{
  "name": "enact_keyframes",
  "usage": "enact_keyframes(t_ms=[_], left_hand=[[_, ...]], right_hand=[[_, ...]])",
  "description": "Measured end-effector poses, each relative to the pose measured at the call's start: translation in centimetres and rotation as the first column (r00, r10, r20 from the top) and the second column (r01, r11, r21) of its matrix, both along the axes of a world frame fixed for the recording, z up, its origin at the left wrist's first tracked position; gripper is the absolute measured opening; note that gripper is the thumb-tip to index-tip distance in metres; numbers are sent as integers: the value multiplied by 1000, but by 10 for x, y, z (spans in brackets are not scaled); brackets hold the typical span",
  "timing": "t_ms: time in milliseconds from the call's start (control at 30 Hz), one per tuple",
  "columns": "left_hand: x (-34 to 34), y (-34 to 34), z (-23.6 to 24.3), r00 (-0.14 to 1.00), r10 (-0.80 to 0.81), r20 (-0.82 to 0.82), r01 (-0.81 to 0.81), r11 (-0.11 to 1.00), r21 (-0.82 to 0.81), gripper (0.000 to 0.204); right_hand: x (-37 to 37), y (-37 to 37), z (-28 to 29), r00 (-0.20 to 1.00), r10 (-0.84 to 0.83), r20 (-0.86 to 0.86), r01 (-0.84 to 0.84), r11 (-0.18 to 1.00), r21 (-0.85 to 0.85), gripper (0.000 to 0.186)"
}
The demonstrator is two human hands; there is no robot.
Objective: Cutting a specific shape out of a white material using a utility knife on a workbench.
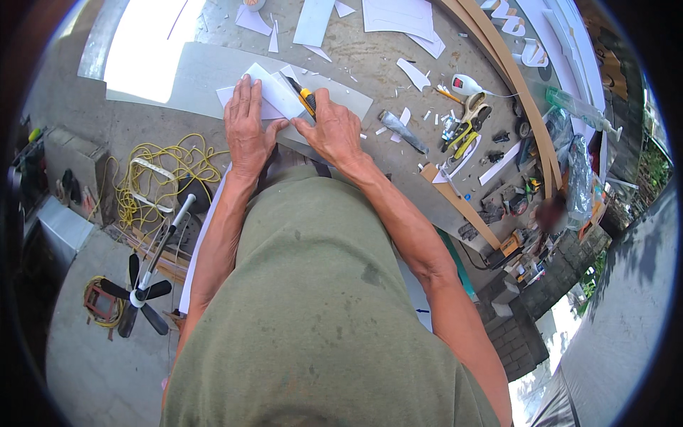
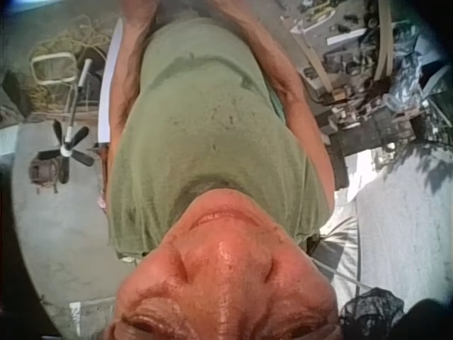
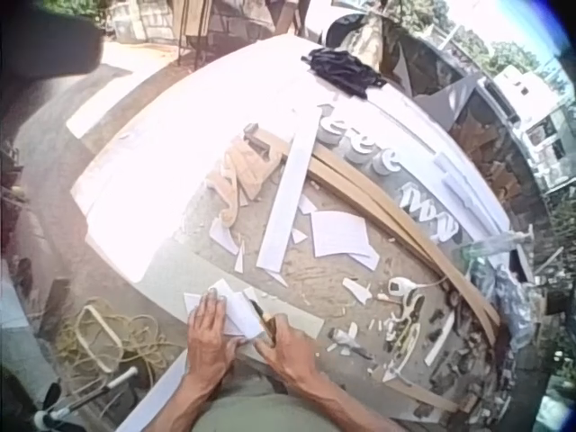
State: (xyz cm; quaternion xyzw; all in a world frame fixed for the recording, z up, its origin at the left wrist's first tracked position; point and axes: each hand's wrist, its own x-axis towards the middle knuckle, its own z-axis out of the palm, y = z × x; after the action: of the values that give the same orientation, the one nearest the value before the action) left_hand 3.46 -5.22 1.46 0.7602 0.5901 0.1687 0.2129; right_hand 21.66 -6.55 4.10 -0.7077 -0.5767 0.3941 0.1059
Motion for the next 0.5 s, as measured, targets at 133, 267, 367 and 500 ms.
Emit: enact_keyframes(t_ms=[133,267,367,500], left_hand=[[-7,1,-1,998,-40,44,39,999,20,91],[-12,3,-1,997,-30,78,29,1000,12,88],[-13,4,-2,997,-36,69,35,999,25,88],[-17,6,-2,996,-72,45,69,996,55,87]], right_hand=[[-10,-7,-25,995,55,81,-64,992,106,48],[1,-9,-29,979,27,203,-38,998,50,48],[26,-13,-29,957,-155,244,113,977,180,45],[46,-16,-28,935,-306,178,261,936,236,48]])
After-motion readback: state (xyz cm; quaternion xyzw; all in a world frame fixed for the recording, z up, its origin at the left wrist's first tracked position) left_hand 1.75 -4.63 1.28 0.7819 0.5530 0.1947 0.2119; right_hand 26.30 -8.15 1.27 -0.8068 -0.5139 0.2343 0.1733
